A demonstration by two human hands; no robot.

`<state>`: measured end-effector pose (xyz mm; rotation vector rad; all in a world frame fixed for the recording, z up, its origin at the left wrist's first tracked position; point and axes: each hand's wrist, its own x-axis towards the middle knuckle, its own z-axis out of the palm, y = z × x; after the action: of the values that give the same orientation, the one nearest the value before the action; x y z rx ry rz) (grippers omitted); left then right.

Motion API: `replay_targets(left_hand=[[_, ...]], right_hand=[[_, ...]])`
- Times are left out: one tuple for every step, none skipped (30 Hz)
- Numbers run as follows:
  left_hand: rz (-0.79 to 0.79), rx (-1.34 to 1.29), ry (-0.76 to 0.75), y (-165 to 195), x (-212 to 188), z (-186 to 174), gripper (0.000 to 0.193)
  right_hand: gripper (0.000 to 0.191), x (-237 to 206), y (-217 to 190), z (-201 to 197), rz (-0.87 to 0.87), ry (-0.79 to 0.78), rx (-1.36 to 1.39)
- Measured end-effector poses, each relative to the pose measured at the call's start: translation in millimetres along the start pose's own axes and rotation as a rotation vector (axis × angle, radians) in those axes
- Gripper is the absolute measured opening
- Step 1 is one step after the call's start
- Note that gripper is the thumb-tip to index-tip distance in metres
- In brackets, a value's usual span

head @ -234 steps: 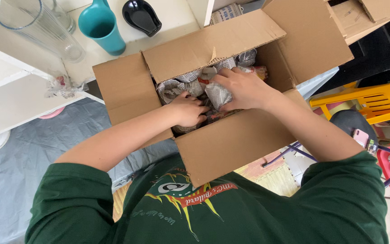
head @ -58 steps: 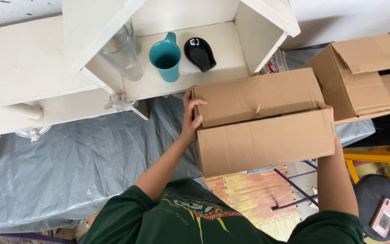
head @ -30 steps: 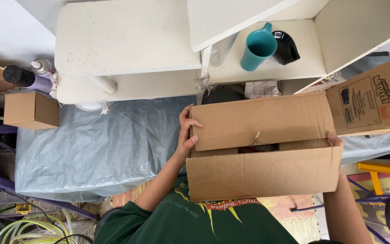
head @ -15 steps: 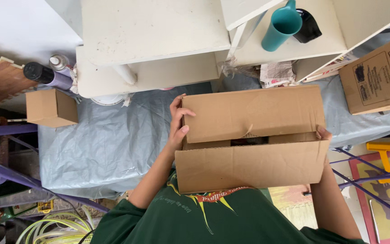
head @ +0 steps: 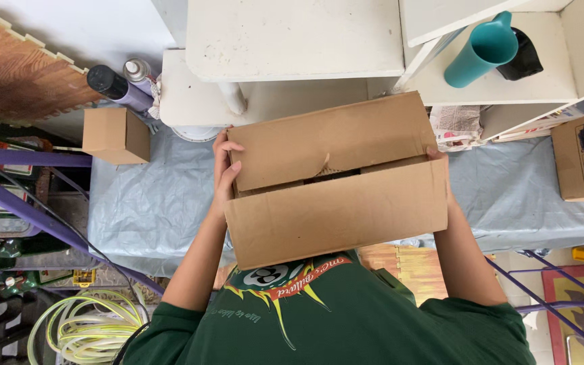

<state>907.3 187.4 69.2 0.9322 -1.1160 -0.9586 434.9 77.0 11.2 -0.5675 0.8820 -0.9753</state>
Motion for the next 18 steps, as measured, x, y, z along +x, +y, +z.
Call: replay_targets(left_hand=[[-0.038, -0.05, -0.009, 0.6, 5.1, 0.0, 0.037], [-0.032, -0.046, 0.005, 1.4, 9.7, 0.9, 0.039], [-0.029, -0.043, 0.015, 2.6, 11.9, 2.9, 0.041], [-0.033, -0.04, 0.022, 4.3, 11.8, 5.9, 0.043], [-0.047, -0.085, 0.065, 7.5, 7.3, 8.7, 0.048], [-0.057, -0.133, 0.106, 11.0, 0.4, 10.1, 0.054], [-0.064, -0.181, 0.143, 13.2, -6.2, 12.2, 0.06], [-0.077, -0.291, 0.179, 14.9, -19.2, 17.3, 0.066], [-0.09, -0.398, 0.217, 17.2, -37.9, 22.6, 0.072], [-0.021, -0.429, 0.12, 20.4, -61.3, 28.3, 0.08], [0.05, -0.458, 0.023, 25.5, -86.3, 30.8, 0.088], [-0.01, -0.286, 0.035, 22.9, -94.8, 30.2, 0.1], [-0.053, -0.238, 0.033, 16.3, -92.7, 26.2, 0.102], [-0.102, -0.19, 0.039, 11.5, -95.3, 22.4, 0.103], [-0.15, -0.142, 0.049, 7.3, -99.2, 18.7, 0.104], [-0.192, -0.094, 0.058, 2.9, -101.6, 14.5, 0.106], [-0.227, -0.048, 0.063, -2.2, -101.2, 10.4, 0.107], [-0.263, -0.004, 0.068, -6.5, -99.4, 7.1, 0.109]], right_hand=[[0.067, 0.5, -2.4, 7.7, -0.012, 0.0, -0.007], [0.067, -3.6, -2.4, 13.2, -0.048, 0.03, -0.035], [0.066, -9.3, -0.9, 16.0, -0.084, 0.065, -0.06], [0.066, -14.7, 1.7, 16.5, -0.117, 0.106, -0.084], [0.066, -19.2, 5.1, 14.7, -0.181, 0.087, -0.104], [0.066, -21.0, 9.0, 11.3, -0.248, 0.068, -0.128], [0.067, -22.2, 12.0, 5.5, -0.321, 0.049, -0.153], [0.066, -19.9, 14.1, -1.0, -0.262, 0.08, -0.134], [0.066, -13.4, 15.7, -6.6, -0.202, 0.106, -0.115], [0.067, -8.5, 16.7, -12.5, -0.138, 0.128, -0.095], [0.066, -6.7, 18.5, -17.6, -0.177, 0.095, -0.103], [0.065, -5.0, 21.2, -20.7, -0.218, 0.059, -0.107], [0.065, -4.6, 23.5, -22.1, -0.254, 0.025, -0.112], [0.064, -6.8, 26.0, -21.7, -0.268, 0.029, -0.099], [0.063, -11.9, 28.3, -19.7, -0.279, 0.03, -0.089], [0.062, -16.6, 31.9, -18.7, -0.295, 0.027, -0.079], [0.061, -20.3, 34.3, -15.0, -0.329, 0.043, -0.137], [0.06, -23.6, 34.8, -10.8, -0.364, 0.061, -0.197]])
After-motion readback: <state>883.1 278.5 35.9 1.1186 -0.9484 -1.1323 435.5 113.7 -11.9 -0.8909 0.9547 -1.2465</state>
